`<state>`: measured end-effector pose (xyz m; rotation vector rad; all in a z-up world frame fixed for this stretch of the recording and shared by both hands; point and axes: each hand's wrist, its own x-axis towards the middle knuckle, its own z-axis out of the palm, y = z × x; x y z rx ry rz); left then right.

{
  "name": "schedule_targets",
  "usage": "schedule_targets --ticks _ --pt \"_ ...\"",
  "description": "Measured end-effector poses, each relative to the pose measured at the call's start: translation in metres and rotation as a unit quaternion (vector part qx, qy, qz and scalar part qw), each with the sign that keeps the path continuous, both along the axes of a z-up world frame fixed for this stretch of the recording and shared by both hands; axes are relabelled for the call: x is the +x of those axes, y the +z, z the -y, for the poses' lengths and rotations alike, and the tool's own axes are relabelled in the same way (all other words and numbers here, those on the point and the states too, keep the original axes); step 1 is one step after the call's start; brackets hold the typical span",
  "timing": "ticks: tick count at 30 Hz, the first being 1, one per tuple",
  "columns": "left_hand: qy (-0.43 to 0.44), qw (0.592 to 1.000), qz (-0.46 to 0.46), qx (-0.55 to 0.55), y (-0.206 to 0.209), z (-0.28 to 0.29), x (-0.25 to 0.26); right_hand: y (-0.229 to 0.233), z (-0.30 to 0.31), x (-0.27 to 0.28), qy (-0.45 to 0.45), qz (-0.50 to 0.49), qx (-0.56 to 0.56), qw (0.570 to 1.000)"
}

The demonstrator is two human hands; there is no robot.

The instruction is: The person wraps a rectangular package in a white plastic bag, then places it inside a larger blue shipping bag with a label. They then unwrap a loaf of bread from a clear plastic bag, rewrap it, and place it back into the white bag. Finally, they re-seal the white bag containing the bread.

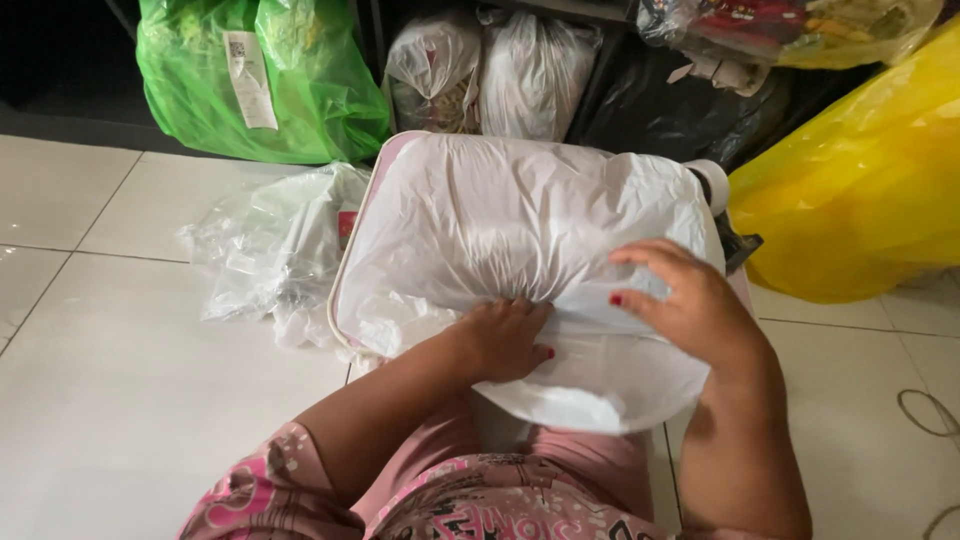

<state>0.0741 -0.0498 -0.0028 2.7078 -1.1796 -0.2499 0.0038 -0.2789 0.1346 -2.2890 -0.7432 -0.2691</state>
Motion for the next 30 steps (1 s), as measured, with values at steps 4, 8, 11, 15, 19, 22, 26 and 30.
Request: schedule_targets --ticks 4,8,11,15,19,22,26,30 --pt "-0.002 1.0 -0.001 0.016 -0.008 0.0 0.0 -0.04 0.013 0.027 -0.271 -0.005 -0.234 0.934" --pt "-0.002 0.998 0.069 -0.001 -0.008 -0.003 -0.018 -0.078 0.021 0.021 -0.357 0.127 -0.262 0.888" --pt "-0.002 0.996 0.088 -0.003 -0.014 -0.004 -0.019 -0.093 0.021 0.003 -0.295 0.169 -0.187 0.922" --pt "0.012 0.994 0.11 0.0 -0.023 -0.001 -0.022 -0.09 -0.033 -0.015 -0.159 -0.058 -0.113 0.979" --pt "0.011 0.99 0.142 -0.014 -0.026 -0.003 -0.026 -0.115 -0.038 -0.005 -0.124 0.006 -0.231 0.965" --pt "-0.007 0.98 0.188 -0.059 -0.017 -0.005 -0.033 -0.111 -0.044 -0.01 -0.123 0.002 -0.279 0.952" --pt "-0.038 0.914 0.345 -0.208 0.023 -0.008 -0.032 -0.13 -0.047 -0.004 -0.147 0.004 -0.282 0.948" --pt "0.009 0.971 0.233 -0.059 -0.015 0.002 -0.019 -0.117 -0.059 -0.008 -0.169 -0.078 -0.283 0.941"
